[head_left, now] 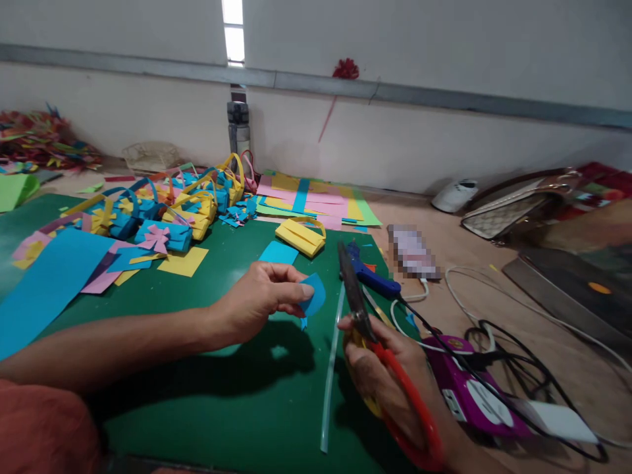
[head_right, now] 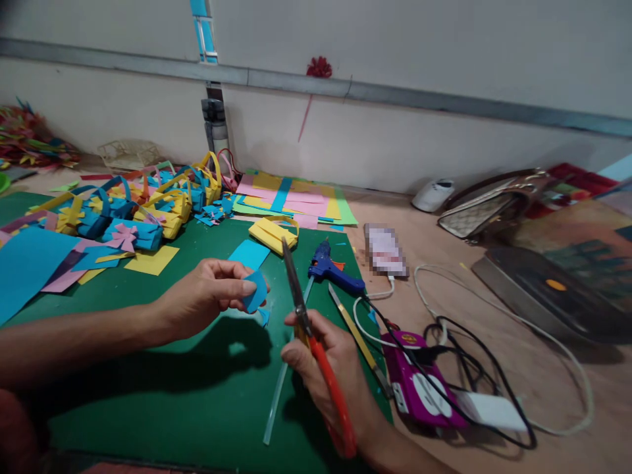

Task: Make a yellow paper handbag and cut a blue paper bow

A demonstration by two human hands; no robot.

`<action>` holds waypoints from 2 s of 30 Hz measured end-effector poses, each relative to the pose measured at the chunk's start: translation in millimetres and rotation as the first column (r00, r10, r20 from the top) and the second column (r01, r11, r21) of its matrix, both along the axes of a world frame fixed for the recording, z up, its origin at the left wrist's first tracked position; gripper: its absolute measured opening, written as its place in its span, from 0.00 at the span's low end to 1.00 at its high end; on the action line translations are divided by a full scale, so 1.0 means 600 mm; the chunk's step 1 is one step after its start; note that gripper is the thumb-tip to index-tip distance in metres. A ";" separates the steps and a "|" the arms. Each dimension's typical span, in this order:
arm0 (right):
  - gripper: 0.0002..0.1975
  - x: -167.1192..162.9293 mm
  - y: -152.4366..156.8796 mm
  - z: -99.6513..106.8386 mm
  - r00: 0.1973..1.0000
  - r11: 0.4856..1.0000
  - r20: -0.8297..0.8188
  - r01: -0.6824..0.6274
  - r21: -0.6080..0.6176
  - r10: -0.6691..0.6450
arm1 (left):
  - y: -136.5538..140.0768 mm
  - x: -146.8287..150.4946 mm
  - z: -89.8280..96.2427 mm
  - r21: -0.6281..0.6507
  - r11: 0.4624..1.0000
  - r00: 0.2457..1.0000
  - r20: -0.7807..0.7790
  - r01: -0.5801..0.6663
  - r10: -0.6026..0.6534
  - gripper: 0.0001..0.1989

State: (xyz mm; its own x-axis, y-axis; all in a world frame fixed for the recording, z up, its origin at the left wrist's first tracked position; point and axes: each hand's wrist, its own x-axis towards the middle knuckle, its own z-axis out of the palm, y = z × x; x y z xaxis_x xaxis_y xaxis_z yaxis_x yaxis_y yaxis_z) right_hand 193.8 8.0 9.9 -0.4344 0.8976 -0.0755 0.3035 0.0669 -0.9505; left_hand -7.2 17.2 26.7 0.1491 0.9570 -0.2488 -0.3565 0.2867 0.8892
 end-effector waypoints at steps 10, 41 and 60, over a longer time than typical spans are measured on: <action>0.23 -0.022 0.026 0.014 0.981 0.989 -0.139 0.129 -0.072 -0.138 | 0.008 0.000 -0.017 0.143 0.990 0.963 -0.268 -0.003 0.042 0.09; 0.21 -0.050 0.011 0.003 0.926 0.997 -0.368 0.074 -0.031 -0.080 | -0.037 0.009 -0.045 0.226 0.972 0.976 -0.218 0.062 -0.012 0.16; 0.24 -0.048 0.022 -0.006 0.937 0.998 -0.347 0.015 -0.053 -0.033 | -0.040 0.006 -0.066 0.183 0.980 0.996 -0.026 0.084 -0.080 0.12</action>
State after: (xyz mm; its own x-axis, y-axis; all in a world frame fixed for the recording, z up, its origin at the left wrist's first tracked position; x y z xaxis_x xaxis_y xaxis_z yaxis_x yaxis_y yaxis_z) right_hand 164.7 21.2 6.3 -0.4200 0.9070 0.0322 -0.0457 0.0143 -0.9989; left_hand -3.4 -6.9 -12.7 0.2261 0.9713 -0.0733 -0.3215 0.1455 0.9357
